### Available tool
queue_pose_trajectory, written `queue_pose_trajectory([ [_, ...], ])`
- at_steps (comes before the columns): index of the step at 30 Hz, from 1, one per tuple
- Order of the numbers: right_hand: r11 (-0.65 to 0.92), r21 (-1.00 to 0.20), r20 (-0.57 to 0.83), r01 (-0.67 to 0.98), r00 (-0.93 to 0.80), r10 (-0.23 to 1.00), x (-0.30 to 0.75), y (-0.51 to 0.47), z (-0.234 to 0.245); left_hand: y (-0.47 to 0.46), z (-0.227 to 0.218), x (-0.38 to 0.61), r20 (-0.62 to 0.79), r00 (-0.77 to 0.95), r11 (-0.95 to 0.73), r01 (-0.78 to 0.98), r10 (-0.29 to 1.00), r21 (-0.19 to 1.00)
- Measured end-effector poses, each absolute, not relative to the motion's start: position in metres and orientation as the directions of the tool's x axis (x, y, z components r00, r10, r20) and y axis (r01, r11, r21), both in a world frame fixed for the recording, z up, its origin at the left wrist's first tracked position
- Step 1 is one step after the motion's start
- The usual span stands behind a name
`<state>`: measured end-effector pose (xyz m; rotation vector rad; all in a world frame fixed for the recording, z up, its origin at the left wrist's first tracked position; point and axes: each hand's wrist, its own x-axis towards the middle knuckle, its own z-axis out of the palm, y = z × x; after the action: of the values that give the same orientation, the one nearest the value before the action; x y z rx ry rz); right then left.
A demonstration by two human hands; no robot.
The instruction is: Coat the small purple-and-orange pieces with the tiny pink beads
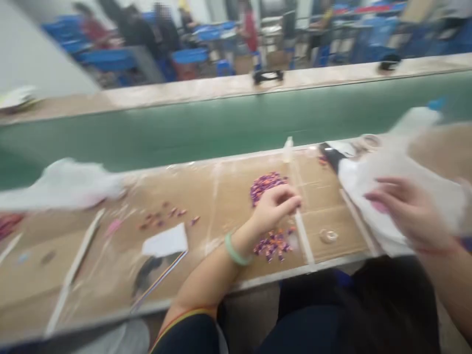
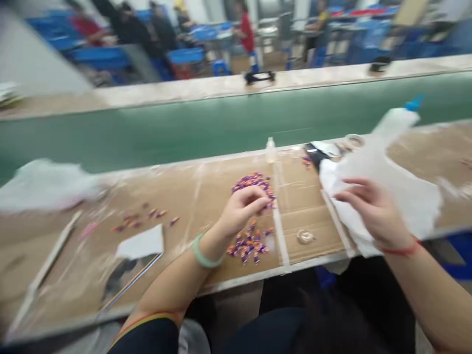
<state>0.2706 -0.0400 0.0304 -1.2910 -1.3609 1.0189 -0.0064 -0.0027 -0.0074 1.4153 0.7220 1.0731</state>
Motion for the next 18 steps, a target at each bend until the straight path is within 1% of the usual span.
queue_pose_trajectory([
  [1,0.125,-0.981,0.13,0.151,0.025,0.991,0.273,-0.045,0.029,-0.003,-0.006,-0.009,0.189,0.379,-0.147,-0.136,0.906,0.98],
  [2,0.164,-0.981,0.163,0.107,-0.017,0.986,0.27,-0.047,0.028,-0.004,-0.003,-0.011,0.195,0.383,-0.158,-0.127,0.903,0.979],
  [3,0.192,-0.98,0.185,0.056,-0.1,0.978,0.265,-0.047,0.028,-0.008,0.0,-0.012,0.191,0.398,-0.16,-0.112,0.897,0.981],
  [5,0.233,-0.973,0.227,0.001,-0.213,0.95,0.249,-0.046,0.033,-0.018,0.006,-0.012,0.188,0.424,-0.161,-0.099,0.886,0.982],
  [7,0.233,-0.971,0.239,-0.054,-0.28,0.93,0.235,-0.048,0.039,-0.025,0.008,-0.009,0.184,0.444,-0.153,-0.105,0.877,0.983],
  [9,0.199,-0.975,0.22,-0.097,-0.303,0.927,0.228,-0.05,0.044,-0.027,0.006,-0.006,0.181,0.457,-0.141,-0.121,0.871,0.983],
  [11,0.169,-0.978,0.197,-0.119,-0.281,0.939,0.227,-0.05,0.046,-0.025,0.002,-0.004,0.162,0.462,-0.12,-0.12,0.872,0.986],
  [14,0.162,-0.981,0.179,-0.11,-0.168,0.969,0.239,-0.046,0.041,-0.02,-0.003,-0.006,0.13,0.448,-0.095,-0.1,0.884,0.99],
  [16,0.165,-0.984,0.169,-0.07,-0.067,0.983,0.256,-0.041,0.035,-0.018,-0.004,-0.008,0.117,0.431,-0.088,-0.088,0.894,0.992],
  [18,0.136,-0.991,0.136,0.003,0.014,0.991,0.28,-0.038,0.026,-0.016,-0.006,-0.011,0.105,0.41,-0.085,-0.067,0.906,0.994],
])
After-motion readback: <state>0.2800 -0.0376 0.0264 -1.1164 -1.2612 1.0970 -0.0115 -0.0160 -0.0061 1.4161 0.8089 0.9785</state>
